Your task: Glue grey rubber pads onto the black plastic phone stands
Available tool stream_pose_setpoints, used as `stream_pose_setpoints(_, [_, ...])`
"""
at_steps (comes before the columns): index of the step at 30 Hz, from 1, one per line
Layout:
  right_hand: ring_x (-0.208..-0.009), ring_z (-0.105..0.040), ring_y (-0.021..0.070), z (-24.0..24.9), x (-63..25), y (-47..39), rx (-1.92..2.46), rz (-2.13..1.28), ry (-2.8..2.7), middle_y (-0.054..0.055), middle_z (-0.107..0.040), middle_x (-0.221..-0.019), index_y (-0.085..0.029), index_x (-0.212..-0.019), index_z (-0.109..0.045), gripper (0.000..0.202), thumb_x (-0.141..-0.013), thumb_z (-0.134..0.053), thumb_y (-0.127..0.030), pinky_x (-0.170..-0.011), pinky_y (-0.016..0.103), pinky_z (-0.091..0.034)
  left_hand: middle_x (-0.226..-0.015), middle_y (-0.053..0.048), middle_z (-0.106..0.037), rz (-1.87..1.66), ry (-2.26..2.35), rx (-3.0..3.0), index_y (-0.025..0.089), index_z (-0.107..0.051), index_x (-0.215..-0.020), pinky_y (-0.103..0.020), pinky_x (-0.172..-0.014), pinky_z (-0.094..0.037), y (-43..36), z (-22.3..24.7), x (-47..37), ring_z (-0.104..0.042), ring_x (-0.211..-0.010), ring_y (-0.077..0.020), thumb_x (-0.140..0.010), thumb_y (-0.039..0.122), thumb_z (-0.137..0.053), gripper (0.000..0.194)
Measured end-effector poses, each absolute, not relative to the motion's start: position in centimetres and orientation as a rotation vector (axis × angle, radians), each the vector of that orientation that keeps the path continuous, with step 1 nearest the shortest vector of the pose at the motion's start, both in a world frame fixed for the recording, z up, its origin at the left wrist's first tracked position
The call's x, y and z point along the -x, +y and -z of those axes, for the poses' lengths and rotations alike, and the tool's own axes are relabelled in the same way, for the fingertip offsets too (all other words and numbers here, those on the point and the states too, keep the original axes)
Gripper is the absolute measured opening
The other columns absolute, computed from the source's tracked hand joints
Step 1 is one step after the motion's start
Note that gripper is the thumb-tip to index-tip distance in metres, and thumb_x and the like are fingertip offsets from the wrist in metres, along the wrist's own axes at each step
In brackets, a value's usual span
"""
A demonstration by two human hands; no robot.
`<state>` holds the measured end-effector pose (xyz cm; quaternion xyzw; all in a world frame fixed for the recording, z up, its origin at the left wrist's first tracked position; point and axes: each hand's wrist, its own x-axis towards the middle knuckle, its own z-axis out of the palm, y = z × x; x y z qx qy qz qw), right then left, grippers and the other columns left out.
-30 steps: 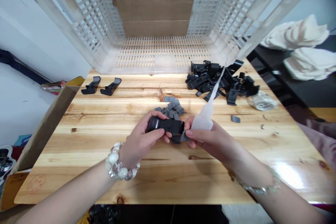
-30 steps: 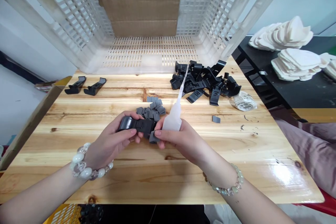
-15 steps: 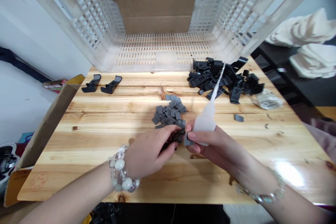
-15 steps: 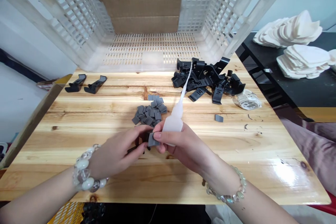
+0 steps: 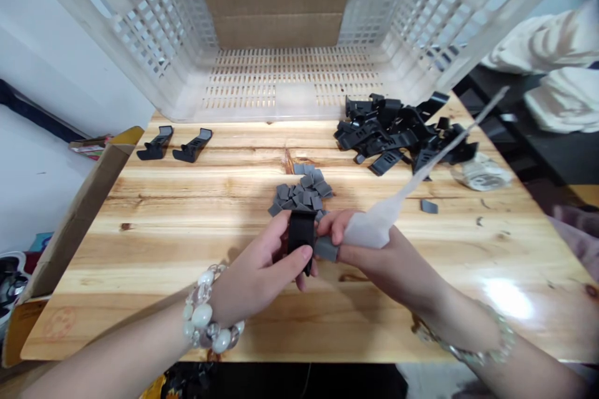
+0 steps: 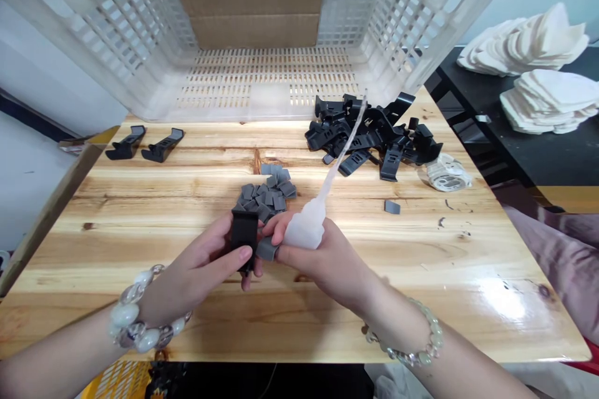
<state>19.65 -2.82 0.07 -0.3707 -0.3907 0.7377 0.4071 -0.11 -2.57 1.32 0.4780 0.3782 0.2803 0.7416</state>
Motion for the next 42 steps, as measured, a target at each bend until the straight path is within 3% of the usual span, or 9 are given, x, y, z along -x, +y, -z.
stream_pose_setpoints(10, [-0.088,-0.057,0.0131,-0.7,-19.4,-2.6,1.013,-1.785,-1.140,0.001,-0.058,-0.094,-0.018,-0.076,-0.061,0.011,-0.075,-0.072,-0.016,-0.080,0.026,-0.045,-0.085,-0.001,-0.065,-0.598,0.965,-1.181,0.020,-0.058,-0.104,-0.022,-0.069,-0.051,-2.9,-1.3,0.7,-0.058,-0.075,-0.0104,-0.088,0.029,-0.060,0.018])
stream_pose_setpoints(16, [-0.087,-0.060,0.0145,-0.6,-19.5,-2.6,1.101,-1.837,-1.063,0.001,-0.063,-0.093,-0.021,-0.088,-0.064,0.017,-0.075,-0.075,-0.024,-0.079,0.028,-0.047,-0.086,-0.001,-0.065,-0.632,0.999,-1.331,0.021,-0.059,-0.105,-0.023,-0.068,-0.051,-2.9,-1.3,0.9,-0.058,-0.074,-0.0113,-0.090,0.030,-0.057,0.017])
stream_pose_setpoints(21, [-0.090,-0.062,0.0129,-0.4,-19.7,-2.7,1.050,-1.896,-0.961,0.001,-0.066,-0.093,-0.021,-0.091,-0.066,0.021,-0.074,-0.077,-0.022,-0.082,0.025,-0.048,-0.092,-0.001,-0.063,-0.672,0.962,-1.582,0.021,-0.059,-0.099,-0.021,-0.068,-0.050,-2.7,-1.8,0.9,-0.058,-0.075,-0.0101,-0.091,0.021,-0.054,0.010])
stream_pose_setpoints(26, [-0.080,-0.062,0.0091,-0.9,-19.5,-2.6,0.924,-1.989,-0.935,0.000,-0.066,-0.087,-0.020,-0.092,-0.067,0.020,-0.075,-0.077,-0.021,-0.073,0.020,-0.050,-0.091,-0.001,-0.064,-0.767,0.862,-1.684,0.021,-0.057,-0.099,-0.024,-0.080,-0.052,-2.7,-2.0,0.8,-0.062,-0.085,-0.0122,-0.090,0.015,-0.053,0.012])
stream_pose_setpoints(31, [-0.072,-0.059,0.0074,-1.1,-19.4,-2.6,0.894,-1.975,-1.015,-0.002,-0.063,-0.082,-0.020,-0.090,-0.066,0.017,-0.076,-0.075,-0.019,-0.066,0.019,-0.048,-0.088,-0.001,-0.061,-0.687,0.891,-1.620,0.021,-0.056,-0.099,-0.023,-0.066,-0.051,-2.6,-1.8,0.8,-0.058,-0.072,-0.0112,-0.089,0.019,-0.054,0.011])
stream_pose_setpoints(38, [-0.076,-0.063,0.0123,-0.8,-19.4,-2.6,0.938,-1.846,-1.202,0.000,-0.063,-0.080,-0.020,-0.084,-0.061,0.013,-0.078,-0.072,-0.019,-0.073,0.026,-0.051,-0.084,-0.002,-0.056,-0.584,0.838,-1.093,0.020,-0.050,-0.107,-0.024,-0.056,-0.054,-2.6,-0.8,0.1,-0.058,-0.074,-0.0142,-0.088,0.029,-0.058,0.023])
stream_pose_setpoints(42, [-0.070,-0.062,0.0130,-0.9,-19.3,-2.7,1.086,-1.732,-1.246,0.000,-0.064,-0.075,-0.021,-0.085,-0.062,0.011,-0.080,-0.071,-0.022,-0.068,0.026,-0.051,-0.095,-0.006,-0.055,-0.517,0.759,-0.998,0.017,-0.050,-0.119,-0.033,-0.071,-0.061,-2.5,-1.0,-0.1,-0.058,-0.088,-0.0172,-0.086,0.025,-0.060,0.035])
